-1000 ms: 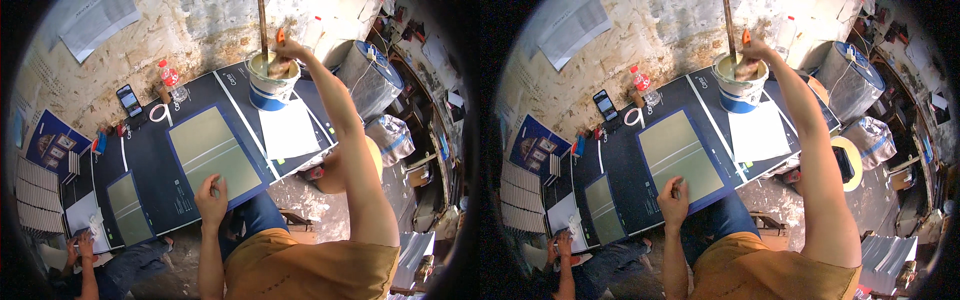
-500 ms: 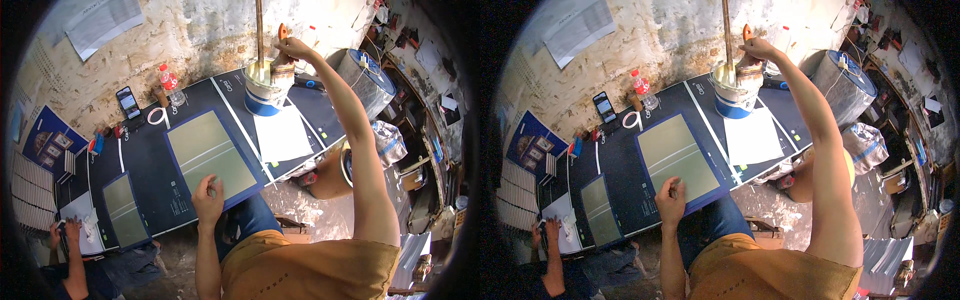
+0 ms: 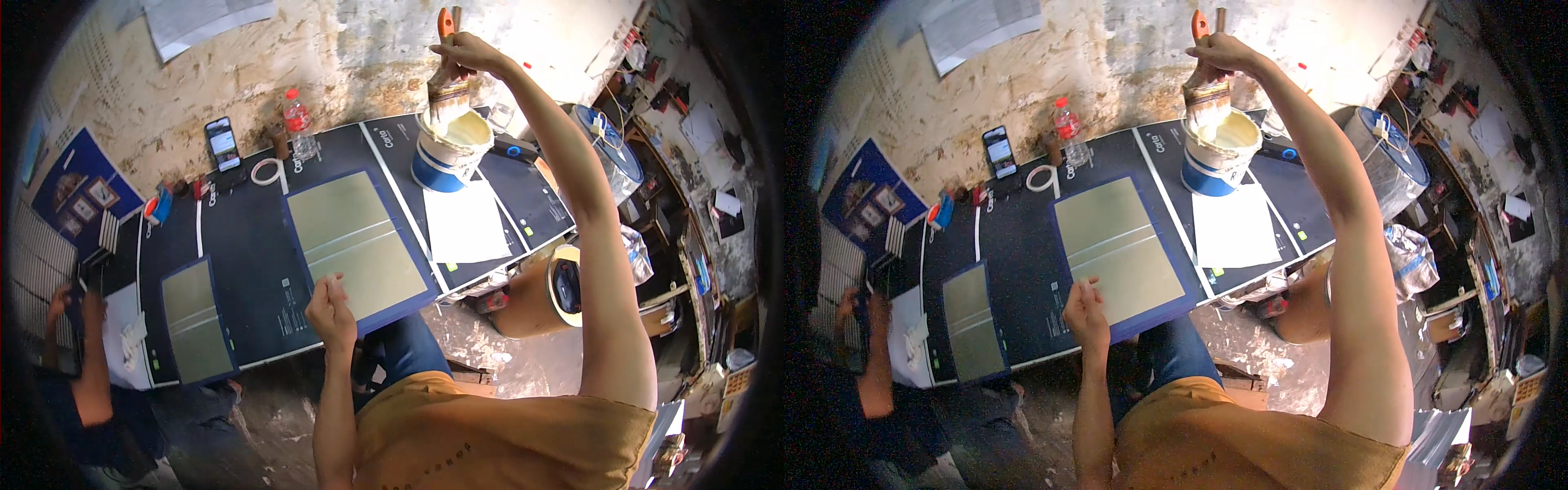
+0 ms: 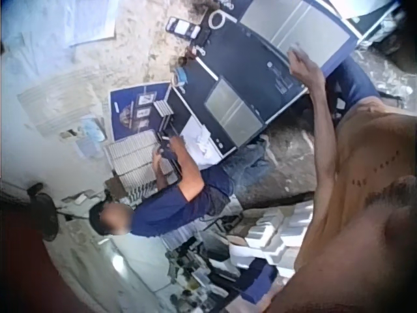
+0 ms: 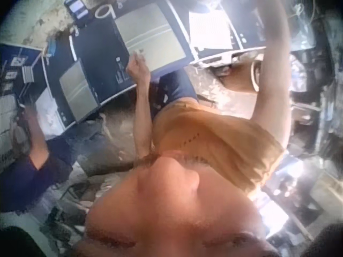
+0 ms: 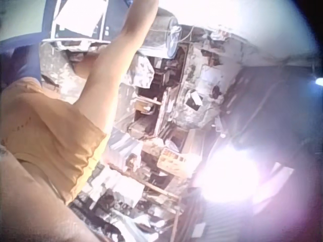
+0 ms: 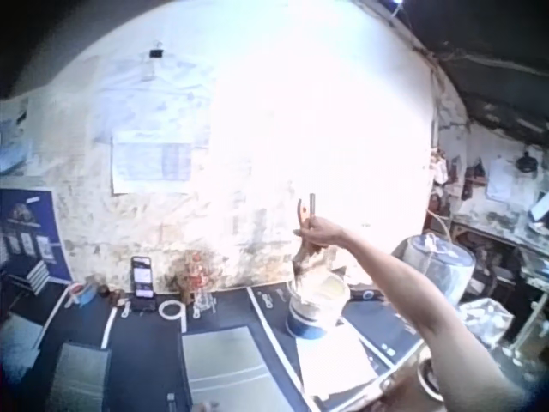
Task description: The person uses a brush to apply glue from a bucket onto sheets of paper laid out on a table, occasionally dipping the brush back into the bucket.
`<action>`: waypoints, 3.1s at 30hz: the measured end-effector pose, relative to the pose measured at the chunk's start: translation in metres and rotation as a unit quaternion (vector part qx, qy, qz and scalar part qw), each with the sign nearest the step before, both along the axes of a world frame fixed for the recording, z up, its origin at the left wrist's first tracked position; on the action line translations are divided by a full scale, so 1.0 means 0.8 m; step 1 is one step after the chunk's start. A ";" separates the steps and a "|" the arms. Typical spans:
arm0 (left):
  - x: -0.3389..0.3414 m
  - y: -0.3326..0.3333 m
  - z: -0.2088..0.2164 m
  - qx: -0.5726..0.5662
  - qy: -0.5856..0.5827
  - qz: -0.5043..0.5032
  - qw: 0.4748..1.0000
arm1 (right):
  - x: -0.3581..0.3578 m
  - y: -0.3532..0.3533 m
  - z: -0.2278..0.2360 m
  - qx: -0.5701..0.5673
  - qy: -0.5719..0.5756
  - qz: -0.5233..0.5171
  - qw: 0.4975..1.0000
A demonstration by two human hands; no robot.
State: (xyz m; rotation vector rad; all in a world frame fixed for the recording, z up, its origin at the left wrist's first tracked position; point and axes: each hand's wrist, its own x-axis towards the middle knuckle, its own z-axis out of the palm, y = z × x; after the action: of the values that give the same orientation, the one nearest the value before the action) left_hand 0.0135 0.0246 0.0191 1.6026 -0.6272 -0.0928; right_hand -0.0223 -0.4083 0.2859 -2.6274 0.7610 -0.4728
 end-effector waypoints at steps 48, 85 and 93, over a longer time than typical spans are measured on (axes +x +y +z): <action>0.011 0.005 -0.021 -0.126 0.153 0.080 0.977 | -0.054 0.254 -0.191 0.133 -0.499 -0.035 0.855; 0.012 0.009 -0.029 -0.174 0.151 0.077 0.970 | -0.208 0.314 -0.239 0.079 -0.191 -0.216 0.954; 0.013 0.008 -0.027 -0.142 0.146 0.085 0.975 | -0.072 0.402 -0.253 0.191 -0.191 -0.121 0.955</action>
State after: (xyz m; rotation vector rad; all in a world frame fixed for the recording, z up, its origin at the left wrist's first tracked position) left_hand 0.0243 0.0306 -0.0022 1.3250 -0.2596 -0.1043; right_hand -0.0796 -0.0867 0.0838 -2.0141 0.9363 -0.7869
